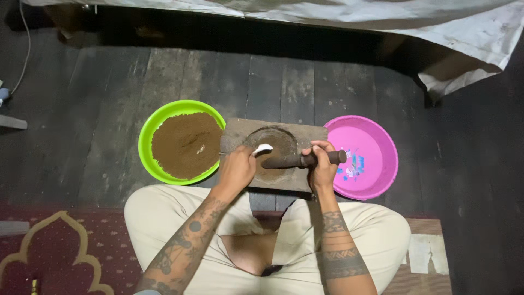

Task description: The person scoops brown powder from a green bowl into a wooden mortar using a white spoon, then grinds it with a pestle. The person repeats this process, transferring more powder and grinding it into a finer consistency.

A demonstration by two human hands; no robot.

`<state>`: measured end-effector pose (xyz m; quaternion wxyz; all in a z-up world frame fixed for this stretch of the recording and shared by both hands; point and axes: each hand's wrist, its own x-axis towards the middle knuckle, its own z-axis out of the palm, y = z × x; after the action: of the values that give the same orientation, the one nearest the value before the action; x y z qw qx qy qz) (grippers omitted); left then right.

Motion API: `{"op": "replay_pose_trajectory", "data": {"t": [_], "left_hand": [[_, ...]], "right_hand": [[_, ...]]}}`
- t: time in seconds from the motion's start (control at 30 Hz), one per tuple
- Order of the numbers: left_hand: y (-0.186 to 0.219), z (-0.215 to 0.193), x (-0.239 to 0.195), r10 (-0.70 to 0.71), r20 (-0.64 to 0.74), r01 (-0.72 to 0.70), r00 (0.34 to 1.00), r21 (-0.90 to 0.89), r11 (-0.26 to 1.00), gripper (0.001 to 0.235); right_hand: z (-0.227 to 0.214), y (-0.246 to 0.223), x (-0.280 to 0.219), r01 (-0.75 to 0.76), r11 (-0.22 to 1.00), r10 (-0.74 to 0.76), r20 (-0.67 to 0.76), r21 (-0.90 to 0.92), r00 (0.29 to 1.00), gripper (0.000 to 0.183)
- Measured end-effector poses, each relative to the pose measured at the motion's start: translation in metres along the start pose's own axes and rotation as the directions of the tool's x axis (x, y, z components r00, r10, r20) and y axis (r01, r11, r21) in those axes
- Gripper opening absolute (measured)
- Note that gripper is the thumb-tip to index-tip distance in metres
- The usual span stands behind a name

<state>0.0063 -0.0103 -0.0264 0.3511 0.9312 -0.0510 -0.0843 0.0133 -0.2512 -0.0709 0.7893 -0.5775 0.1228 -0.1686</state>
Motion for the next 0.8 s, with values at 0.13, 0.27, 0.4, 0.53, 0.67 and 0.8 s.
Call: {"op": "replay_pose_trajectory", "data": {"t": [0.13, 0.27, 0.4, 0.53, 0.67, 0.8], "left_hand": [[0.018, -0.015, -0.003, 0.031, 0.014, -0.029, 0.999, -0.125, 0.992, 0.040], [0.023, -0.020, 0.000, 0.098, -0.135, -0.126, 0.986, -0.220, 0.967, 0.025], [0.034, -0.033, 0.005, 0.124, -0.238, -0.184, 0.963, -0.251, 0.950, 0.015], [0.043, -0.049, -0.003, 0.091, -0.274, -0.187, 0.957, -0.345, 0.920, 0.013], [0.049, -0.061, -0.018, 0.216, -0.426, -0.358, 0.879, -0.288, 0.888, 0.024], [0.049, -0.062, -0.031, 0.535, -0.454, -0.627, 0.713, -0.072, 0.775, 0.053]], "right_hand": [[-0.002, -0.021, 0.001, 0.171, 0.942, -0.121, 0.182, -0.288, 0.976, 0.010], [0.036, -0.075, -0.021, 0.394, 0.790, -0.099, 0.537, -0.469, 0.838, 0.014], [0.076, -0.111, -0.033, 0.610, 0.638, -0.131, 0.715, -0.469, 0.686, 0.026], [0.085, -0.099, -0.036, 0.690, 0.488, -0.087, 0.757, -0.534, 0.648, 0.030], [0.087, -0.091, -0.038, 0.714, 0.416, -0.118, 0.745, -0.563, 0.656, 0.032], [0.088, -0.087, -0.036, 0.687, 0.455, -0.078, 0.743, -0.566, 0.664, 0.028]]}}
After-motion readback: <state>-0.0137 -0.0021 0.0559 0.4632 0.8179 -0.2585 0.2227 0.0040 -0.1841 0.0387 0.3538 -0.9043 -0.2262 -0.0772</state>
